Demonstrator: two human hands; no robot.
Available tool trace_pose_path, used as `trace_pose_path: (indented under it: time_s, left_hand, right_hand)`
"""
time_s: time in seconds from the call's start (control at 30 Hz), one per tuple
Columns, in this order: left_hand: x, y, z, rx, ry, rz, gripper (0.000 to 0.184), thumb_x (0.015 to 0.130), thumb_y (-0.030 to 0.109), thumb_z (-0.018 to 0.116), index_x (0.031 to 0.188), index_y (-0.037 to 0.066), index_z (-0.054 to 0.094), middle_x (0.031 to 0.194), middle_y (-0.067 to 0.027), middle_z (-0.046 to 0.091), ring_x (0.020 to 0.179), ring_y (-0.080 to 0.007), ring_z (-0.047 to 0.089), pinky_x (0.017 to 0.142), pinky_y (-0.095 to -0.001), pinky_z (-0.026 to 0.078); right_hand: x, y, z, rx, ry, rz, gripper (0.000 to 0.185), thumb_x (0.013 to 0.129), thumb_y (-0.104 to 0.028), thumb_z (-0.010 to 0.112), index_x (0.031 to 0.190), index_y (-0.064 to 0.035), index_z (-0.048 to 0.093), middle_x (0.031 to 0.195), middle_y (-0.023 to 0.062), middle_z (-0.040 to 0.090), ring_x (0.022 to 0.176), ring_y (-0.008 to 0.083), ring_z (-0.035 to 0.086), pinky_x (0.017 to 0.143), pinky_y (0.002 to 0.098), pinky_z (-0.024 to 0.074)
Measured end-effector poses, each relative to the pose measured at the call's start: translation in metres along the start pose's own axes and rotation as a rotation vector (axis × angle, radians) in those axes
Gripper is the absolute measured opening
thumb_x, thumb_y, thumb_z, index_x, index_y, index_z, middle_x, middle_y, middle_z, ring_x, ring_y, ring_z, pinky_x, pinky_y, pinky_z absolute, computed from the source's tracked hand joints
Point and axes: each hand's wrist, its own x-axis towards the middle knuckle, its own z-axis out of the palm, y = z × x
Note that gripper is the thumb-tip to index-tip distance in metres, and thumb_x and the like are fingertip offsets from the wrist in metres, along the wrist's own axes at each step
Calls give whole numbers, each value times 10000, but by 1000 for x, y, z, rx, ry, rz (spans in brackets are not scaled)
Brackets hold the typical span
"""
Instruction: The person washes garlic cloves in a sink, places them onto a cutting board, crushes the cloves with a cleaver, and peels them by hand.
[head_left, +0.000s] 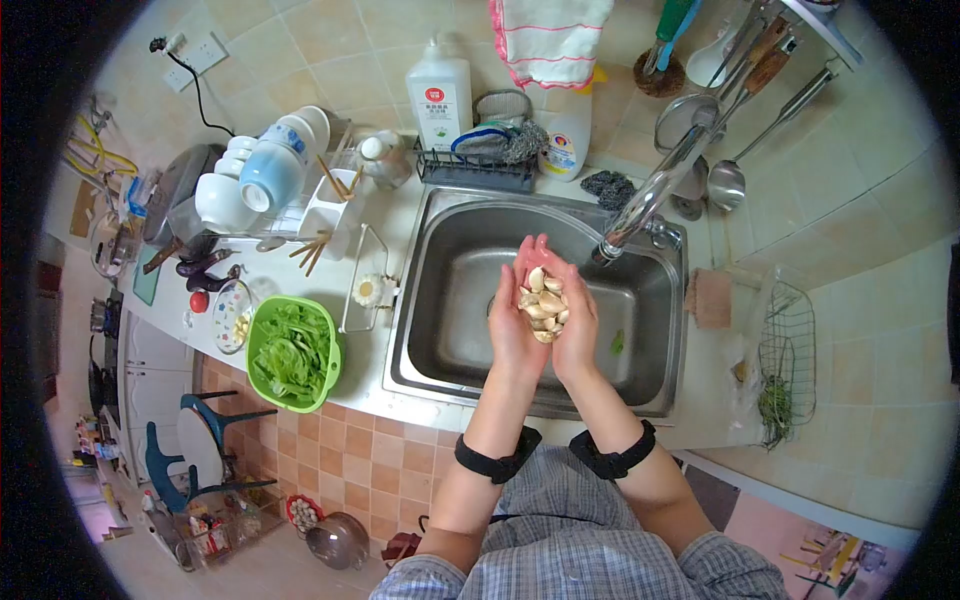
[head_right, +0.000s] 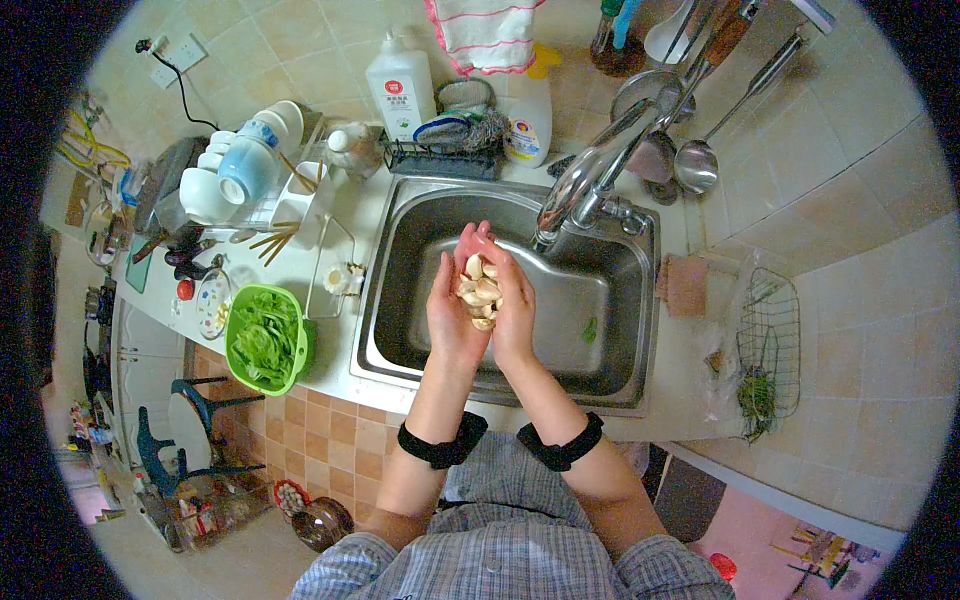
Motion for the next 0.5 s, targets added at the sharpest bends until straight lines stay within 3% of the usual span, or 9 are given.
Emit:
trace_pose_path:
  time_s: [0.1, 0.17, 0.4, 0.5]
  left_hand:
    - [-2, 0, 3, -111, 45, -24, 451, 931, 317, 293, 1294, 55, 340, 1321, -70, 381, 1213, -192, 356, 1025, -349, 260]
    - [-2, -1, 5, -111, 53, -14, 432, 928, 313, 318, 1267, 54, 384, 1288, -60, 420, 1188, -187, 388, 1012, -344, 282]
    - [-1, -5, 4, -103, 167, 7, 416, 922, 317, 356, 1235, 52, 426, 1261, -57, 448, 1166, -181, 413, 994, -341, 309]
    - [-3, -7, 5, -34, 218, -17, 408, 920, 304, 361, 1236, 53, 421, 1258, -63, 448, 1161, -180, 418, 990, -342, 317]
  right_hand:
    - [3, -8, 3, 93, -16, -29, 534, 917, -405, 293, 1187, 18, 474, 1197, 138, 503, 1129, 214, 453, 1000, 315, 278]
    - [4, -15, 5, 204, -99, 1, 578, 922, -401, 266, 1226, 74, 394, 1266, 154, 430, 1169, 218, 413, 1006, 312, 275]
    - [2, -22, 12, 166, -93, 6, 587, 925, -407, 226, 1225, 65, 406, 1304, 129, 395, 1219, 216, 348, 1017, 308, 246]
    - [3, -14, 14, -93, -146, -95, 489, 931, -351, 281, 1230, 5, 431, 1349, 121, 340, 1241, 232, 321, 1033, 330, 203]
